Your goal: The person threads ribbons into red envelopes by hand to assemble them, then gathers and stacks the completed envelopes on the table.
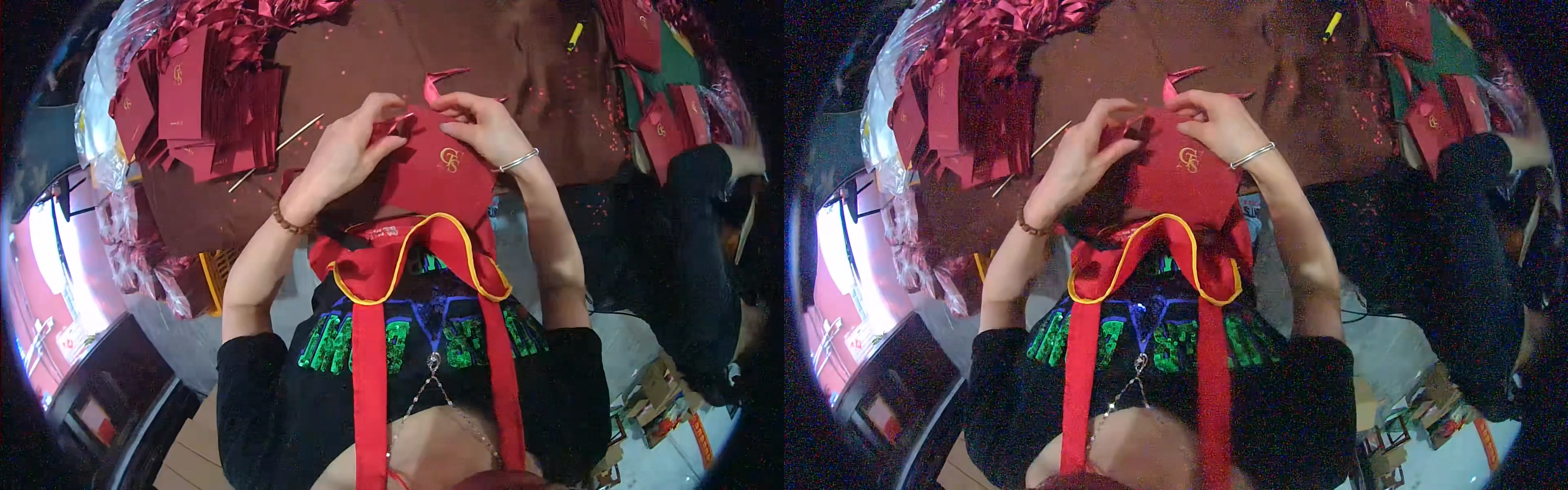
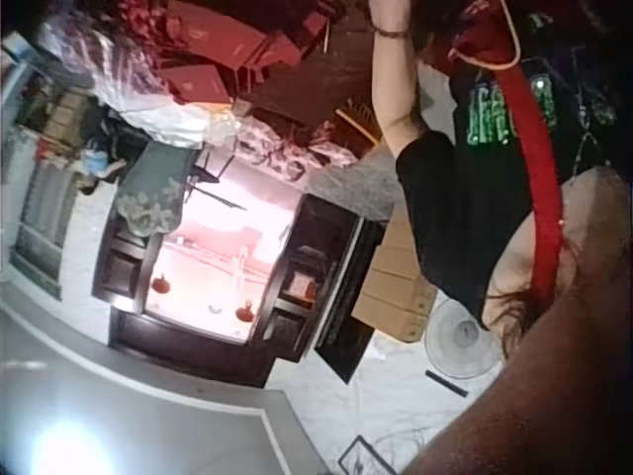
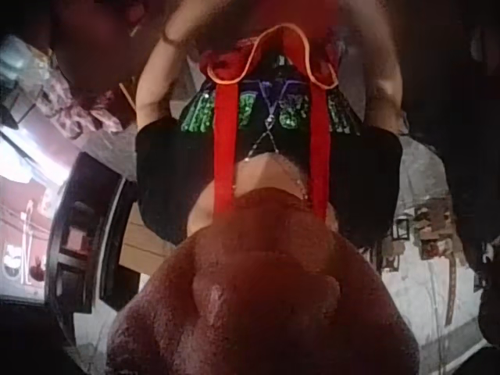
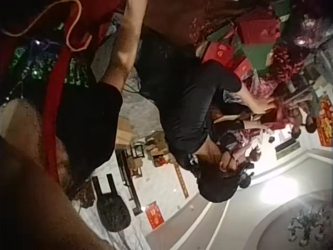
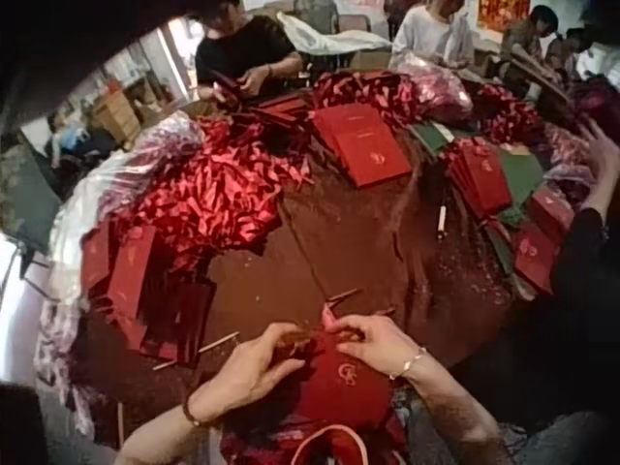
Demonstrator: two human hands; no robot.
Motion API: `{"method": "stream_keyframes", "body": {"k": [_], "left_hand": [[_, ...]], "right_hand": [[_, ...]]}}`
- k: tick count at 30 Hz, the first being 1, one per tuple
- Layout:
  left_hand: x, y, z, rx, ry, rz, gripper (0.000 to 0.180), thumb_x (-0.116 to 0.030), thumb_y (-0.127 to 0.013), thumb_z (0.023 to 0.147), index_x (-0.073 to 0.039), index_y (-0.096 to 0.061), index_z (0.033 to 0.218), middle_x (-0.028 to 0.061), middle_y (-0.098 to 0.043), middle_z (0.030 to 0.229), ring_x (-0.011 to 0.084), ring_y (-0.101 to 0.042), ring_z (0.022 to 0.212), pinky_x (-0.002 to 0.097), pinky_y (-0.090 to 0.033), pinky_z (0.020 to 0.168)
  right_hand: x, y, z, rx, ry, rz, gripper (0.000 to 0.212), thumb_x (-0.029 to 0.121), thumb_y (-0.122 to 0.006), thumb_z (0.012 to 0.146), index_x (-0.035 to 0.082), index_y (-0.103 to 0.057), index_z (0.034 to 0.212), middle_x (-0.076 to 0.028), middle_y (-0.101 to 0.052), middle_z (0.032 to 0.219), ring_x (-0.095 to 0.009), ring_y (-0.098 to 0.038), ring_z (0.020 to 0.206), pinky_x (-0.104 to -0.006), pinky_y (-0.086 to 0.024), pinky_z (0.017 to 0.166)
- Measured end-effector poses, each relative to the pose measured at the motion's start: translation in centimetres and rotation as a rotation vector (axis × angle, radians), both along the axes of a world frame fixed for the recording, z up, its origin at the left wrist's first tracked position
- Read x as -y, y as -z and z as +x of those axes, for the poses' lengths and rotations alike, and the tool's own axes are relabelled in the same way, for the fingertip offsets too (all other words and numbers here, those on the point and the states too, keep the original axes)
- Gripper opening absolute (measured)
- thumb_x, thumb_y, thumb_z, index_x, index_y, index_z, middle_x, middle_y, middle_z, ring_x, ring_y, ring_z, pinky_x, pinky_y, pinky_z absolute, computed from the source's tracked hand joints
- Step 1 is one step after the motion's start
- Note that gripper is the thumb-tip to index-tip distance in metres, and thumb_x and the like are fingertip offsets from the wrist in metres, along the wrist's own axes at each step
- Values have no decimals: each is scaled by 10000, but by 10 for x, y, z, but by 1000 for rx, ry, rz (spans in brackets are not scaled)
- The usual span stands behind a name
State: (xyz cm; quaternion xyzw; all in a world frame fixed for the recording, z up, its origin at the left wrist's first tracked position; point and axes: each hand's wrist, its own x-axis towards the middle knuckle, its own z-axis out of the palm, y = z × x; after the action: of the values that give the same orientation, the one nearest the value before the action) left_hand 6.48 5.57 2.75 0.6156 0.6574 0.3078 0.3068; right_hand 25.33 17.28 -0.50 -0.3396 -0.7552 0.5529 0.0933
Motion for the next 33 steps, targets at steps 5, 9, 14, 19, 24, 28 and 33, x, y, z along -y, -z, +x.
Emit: {"method": "stream_keyframes", "body": {"k": [5,9,14,19,24,28,33], "left_hand": [[9,11,-12,-36,190,20,277,-127,-635,782,-52,-572,1041,130,-603,904,258,-610,819,309,-482,698],[14,3,-8,-26,133,-17,222,-132,-638,771,-45,-619,974,117,-588,836,254,-603,769,308,-477,677],[22,13,-13,-155,93,12,172,-164,-612,777,-53,-617,909,113,-563,781,281,-587,723,355,-461,633],[28,21,-11,-63,10,60,136,-132,-615,785,-23,-614,867,119,-582,774,240,-583,699,314,-449,617],[39,22,-1,53,-100,-82,145,-123,-608,777,-3,-602,858,110,-591,764,174,-569,668,284,-444,608],[45,27,10,55,-160,-39,123,-158,-581,778,-40,-593,812,129,-587,767,288,-587,717,372,-451,621],[45,32,20,24,-190,-7,153,-152,-595,792,-5,-585,836,134,-593,753,210,-592,666,314,-458,601]], "right_hand": [[5,-1,-1,-31,1,-141,298,81,-626,748,23,-597,1039,-89,-645,901,-135,-596,847,-265,-473,762],[9,-6,-2,-31,-9,-219,306,84,-632,743,14,-594,1038,-101,-644,895,-140,-599,842,-267,-475,758],[17,3,-2,-2,-25,-306,305,86,-636,742,9,-591,1033,-101,-646,892,-143,-602,823,-271,-478,743],[32,-1,-9,80,-157,-208,280,96,-615,773,-10,-582,1030,-67,-639,823,-98,-573,773,-240,-462,704],[36,1,-14,149,-210,-162,291,164,-616,765,11,-596,1012,-98,-651,775,-153,-599,699,-295,-468,657],[39,7,-13,76,-150,-278,288,153,-615,761,14,-599,1013,-90,-653,779,-140,-595,704,-285,-467,651],[41,12,-13,62,-184,-308,290,65,-569,805,-23,-551,1081,-28,-621,853,-62,-552,784,-201,-455,680]]}}
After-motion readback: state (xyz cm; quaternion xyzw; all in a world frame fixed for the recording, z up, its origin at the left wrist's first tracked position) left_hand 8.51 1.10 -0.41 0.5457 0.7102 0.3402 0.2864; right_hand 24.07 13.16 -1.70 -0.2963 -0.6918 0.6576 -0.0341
